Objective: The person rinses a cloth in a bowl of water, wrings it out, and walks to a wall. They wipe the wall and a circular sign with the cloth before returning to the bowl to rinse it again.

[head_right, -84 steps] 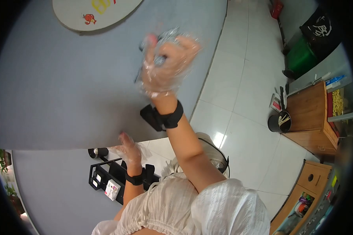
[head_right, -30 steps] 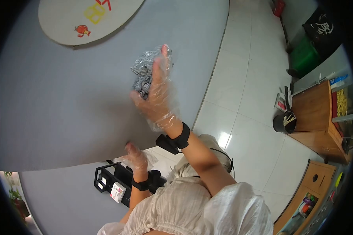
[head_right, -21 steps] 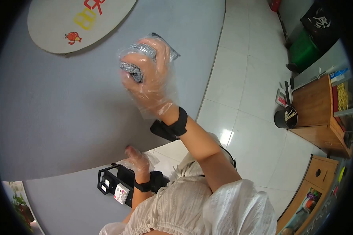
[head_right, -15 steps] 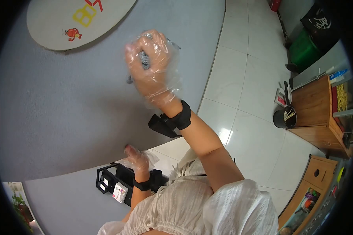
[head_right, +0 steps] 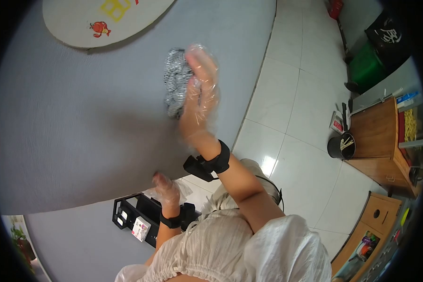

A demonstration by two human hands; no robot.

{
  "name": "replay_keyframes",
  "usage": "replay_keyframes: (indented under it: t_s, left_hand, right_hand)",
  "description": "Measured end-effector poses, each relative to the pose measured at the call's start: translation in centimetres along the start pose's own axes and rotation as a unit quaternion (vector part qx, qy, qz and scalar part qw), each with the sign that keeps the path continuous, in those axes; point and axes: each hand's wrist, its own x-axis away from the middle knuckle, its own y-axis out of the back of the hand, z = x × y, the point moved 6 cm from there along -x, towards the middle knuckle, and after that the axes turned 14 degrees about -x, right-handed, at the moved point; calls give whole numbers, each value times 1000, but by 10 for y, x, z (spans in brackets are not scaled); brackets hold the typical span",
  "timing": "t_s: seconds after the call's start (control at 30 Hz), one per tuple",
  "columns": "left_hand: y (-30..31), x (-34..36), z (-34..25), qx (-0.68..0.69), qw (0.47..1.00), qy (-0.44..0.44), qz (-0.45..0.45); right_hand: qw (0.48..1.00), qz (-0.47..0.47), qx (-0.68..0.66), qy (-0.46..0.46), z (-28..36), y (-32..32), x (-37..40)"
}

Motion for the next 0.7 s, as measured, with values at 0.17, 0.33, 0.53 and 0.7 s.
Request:
replay_keyframes:
  t_s: [0.17, 0.33, 0.53, 0.7]
  left_hand:
    - [-2, -10, -24, -6, 997, -79, -8]
    - [1, -9, -18, -76, 995, -58, -14]
    - [2, 6, 0, -169, 981, -98, 17]
    - [-1, 2, 2, -199, 971, -129, 13]
  right_hand:
    - [998, 59, 9, -10, 0, -4, 12]
    - [991, 97, 60, 71, 5, -16, -14]
    - [1000, 8, 14, 16, 19, -21, -12]
    - [972, 207, -17, 109, 46, -25, 36]
